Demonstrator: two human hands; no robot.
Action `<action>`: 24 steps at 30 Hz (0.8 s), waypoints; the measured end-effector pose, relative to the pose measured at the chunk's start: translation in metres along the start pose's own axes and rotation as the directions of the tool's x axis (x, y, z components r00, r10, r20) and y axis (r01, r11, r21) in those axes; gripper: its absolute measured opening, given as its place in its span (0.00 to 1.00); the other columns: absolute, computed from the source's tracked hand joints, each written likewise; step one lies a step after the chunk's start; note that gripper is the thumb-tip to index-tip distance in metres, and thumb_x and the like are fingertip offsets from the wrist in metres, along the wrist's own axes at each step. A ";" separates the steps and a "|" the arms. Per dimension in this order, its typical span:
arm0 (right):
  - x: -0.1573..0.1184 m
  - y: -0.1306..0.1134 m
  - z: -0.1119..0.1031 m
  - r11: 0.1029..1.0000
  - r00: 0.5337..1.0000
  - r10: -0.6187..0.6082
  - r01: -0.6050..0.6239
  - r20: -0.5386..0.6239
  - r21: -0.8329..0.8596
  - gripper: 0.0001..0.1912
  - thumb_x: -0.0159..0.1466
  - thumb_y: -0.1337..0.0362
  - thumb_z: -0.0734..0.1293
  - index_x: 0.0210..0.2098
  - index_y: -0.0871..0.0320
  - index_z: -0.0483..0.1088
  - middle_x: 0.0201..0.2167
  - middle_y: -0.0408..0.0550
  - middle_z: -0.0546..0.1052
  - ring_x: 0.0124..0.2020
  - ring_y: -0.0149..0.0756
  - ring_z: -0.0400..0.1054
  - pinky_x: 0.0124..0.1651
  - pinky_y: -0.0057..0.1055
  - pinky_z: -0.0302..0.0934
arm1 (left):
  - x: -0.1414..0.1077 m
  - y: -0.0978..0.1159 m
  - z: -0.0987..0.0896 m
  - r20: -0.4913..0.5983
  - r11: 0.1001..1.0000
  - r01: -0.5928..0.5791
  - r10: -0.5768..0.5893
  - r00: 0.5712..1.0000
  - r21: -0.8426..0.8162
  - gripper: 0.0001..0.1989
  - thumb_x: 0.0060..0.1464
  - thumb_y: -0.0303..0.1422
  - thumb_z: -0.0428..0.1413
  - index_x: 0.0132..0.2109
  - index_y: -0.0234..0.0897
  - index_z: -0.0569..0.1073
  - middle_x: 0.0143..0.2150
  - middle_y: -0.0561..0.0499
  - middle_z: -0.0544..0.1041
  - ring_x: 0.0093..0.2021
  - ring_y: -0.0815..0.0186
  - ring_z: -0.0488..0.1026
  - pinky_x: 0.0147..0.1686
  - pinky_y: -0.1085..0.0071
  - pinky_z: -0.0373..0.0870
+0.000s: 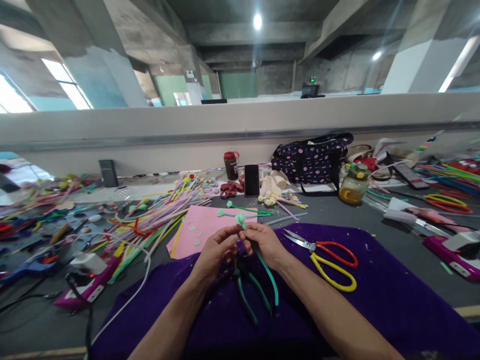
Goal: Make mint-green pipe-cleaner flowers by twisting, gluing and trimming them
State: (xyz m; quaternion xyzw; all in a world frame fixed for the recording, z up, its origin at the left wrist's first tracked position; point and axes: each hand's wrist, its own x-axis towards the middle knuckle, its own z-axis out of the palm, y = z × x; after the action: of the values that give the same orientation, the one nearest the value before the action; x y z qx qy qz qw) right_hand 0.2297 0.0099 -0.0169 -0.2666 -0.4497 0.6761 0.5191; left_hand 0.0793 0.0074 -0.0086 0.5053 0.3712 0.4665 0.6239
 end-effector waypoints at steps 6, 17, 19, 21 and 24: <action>0.001 0.006 -0.002 0.999 1.000 0.010 -0.009 0.020 -0.043 0.13 0.56 0.58 0.66 0.26 0.63 0.68 0.17 0.40 0.69 0.10 0.21 0.55 0.13 0.20 0.48 | 0.003 -0.003 -0.005 -0.017 1.000 0.023 -0.023 1.000 -0.019 0.16 0.45 0.38 0.59 0.40 0.32 0.73 0.29 0.48 0.73 0.20 0.75 0.62 0.16 0.80 0.52; -0.003 0.011 0.004 0.992 0.994 0.042 -0.029 0.104 -0.125 0.17 0.59 0.55 0.63 0.22 0.63 0.66 0.12 0.38 0.66 0.10 0.21 0.55 0.14 0.20 0.47 | -0.001 -0.006 0.002 0.084 0.988 0.037 -0.025 0.996 -0.150 0.12 0.46 0.36 0.58 0.33 0.30 0.71 0.20 0.50 0.71 0.18 0.69 0.68 0.22 0.73 0.62; -0.002 0.014 0.004 0.992 0.991 0.062 -0.048 0.119 -0.117 0.17 0.58 0.54 0.64 0.23 0.63 0.67 0.14 0.39 0.67 0.11 0.21 0.57 0.14 0.20 0.48 | -0.001 -0.007 0.003 0.083 0.981 0.064 -0.049 0.995 -0.181 0.12 0.45 0.37 0.58 0.33 0.30 0.71 0.19 0.51 0.71 0.18 0.68 0.69 0.23 0.72 0.63; -0.001 0.015 0.003 0.993 0.987 0.078 -0.064 0.142 -0.098 0.17 0.57 0.54 0.65 0.24 0.64 0.67 0.15 0.40 0.67 0.11 0.21 0.58 0.14 0.19 0.48 | -0.001 -0.007 0.002 0.065 0.979 0.079 -0.068 0.996 -0.186 0.12 0.45 0.36 0.59 0.32 0.30 0.71 0.18 0.51 0.70 0.18 0.67 0.69 0.22 0.72 0.63; -0.001 0.015 0.000 0.994 0.976 0.108 -0.103 0.187 -0.034 0.16 0.57 0.54 0.65 0.26 0.63 0.67 0.15 0.39 0.67 0.10 0.21 0.57 0.12 0.19 0.47 | -0.002 -0.006 0.001 0.083 0.978 0.093 -0.078 0.993 -0.187 0.10 0.44 0.35 0.59 0.31 0.31 0.71 0.19 0.50 0.71 0.21 0.66 0.71 0.23 0.73 0.63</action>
State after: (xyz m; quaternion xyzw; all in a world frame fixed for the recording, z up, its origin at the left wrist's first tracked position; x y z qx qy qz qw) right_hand 0.2232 0.0084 -0.0300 -0.2312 -0.4902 0.7194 0.4345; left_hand 0.0810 0.0049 -0.0139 0.4440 0.3225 0.4533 0.7025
